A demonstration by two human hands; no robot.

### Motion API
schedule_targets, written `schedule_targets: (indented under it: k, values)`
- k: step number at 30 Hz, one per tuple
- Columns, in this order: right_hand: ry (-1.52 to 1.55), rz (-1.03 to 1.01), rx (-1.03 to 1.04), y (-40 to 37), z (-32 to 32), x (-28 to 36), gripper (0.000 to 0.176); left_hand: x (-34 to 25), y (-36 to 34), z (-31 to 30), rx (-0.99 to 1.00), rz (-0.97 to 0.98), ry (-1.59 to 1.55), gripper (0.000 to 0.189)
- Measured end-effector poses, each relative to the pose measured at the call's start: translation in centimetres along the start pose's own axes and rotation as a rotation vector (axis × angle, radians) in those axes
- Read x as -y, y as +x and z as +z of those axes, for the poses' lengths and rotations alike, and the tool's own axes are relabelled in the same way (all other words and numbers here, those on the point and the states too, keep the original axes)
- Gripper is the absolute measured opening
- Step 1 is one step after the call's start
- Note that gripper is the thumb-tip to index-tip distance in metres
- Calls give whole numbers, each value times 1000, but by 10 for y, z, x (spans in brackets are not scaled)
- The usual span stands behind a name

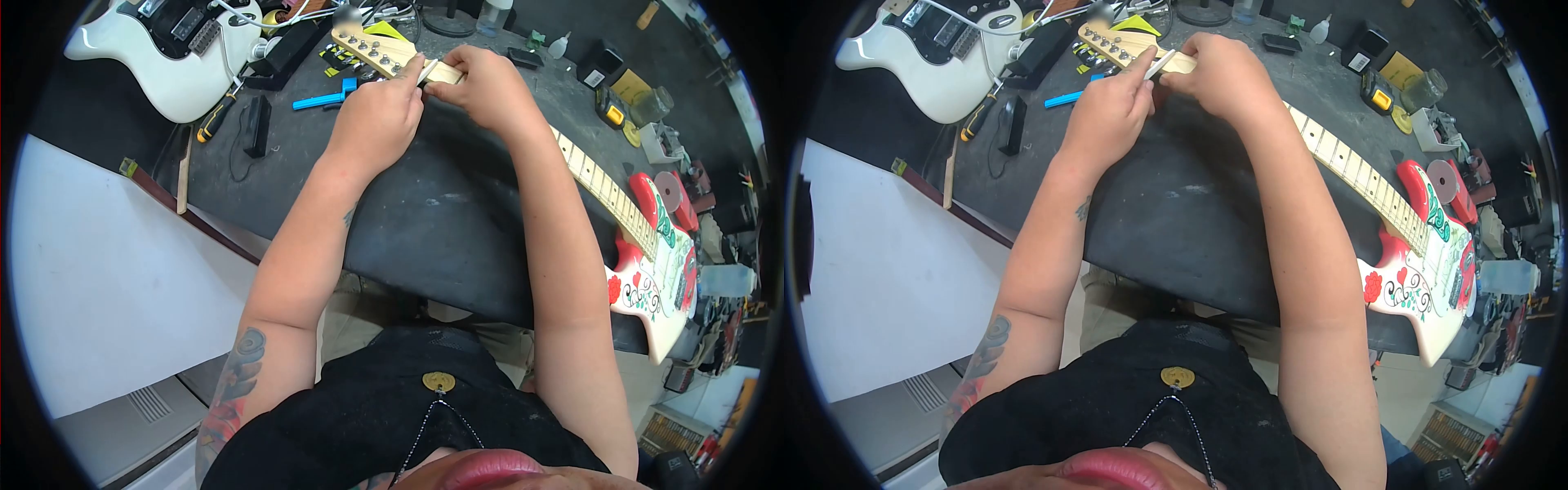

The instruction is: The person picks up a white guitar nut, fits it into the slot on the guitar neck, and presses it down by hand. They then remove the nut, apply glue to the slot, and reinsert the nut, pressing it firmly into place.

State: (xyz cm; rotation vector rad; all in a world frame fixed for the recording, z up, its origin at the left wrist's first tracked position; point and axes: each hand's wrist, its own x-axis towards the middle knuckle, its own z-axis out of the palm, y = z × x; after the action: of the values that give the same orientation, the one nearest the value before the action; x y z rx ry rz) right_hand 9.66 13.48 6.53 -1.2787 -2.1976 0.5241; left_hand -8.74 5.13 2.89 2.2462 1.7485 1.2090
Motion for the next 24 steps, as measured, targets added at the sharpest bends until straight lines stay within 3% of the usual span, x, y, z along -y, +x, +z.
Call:
schedule_targets:
  k: [2,5,12,14,24]
  values:
    - [4,47,49,1,-2,3,60,-1,0,-3,-41,98,71,45]
    - [-4,45,54,-1,-5,6,60,-7,-1,-7,-157,93,65,44]
    - [-15,5,-14,2,0,-1,55,-4,-4,-2,-55,107,85,45]
    - [-17,59,60,1,-6,6,62,-3,-4,1,8,78,121,46]
    - [-25,31,51,0,-6,4,63,-8,-4,0,-27,73,124,46]
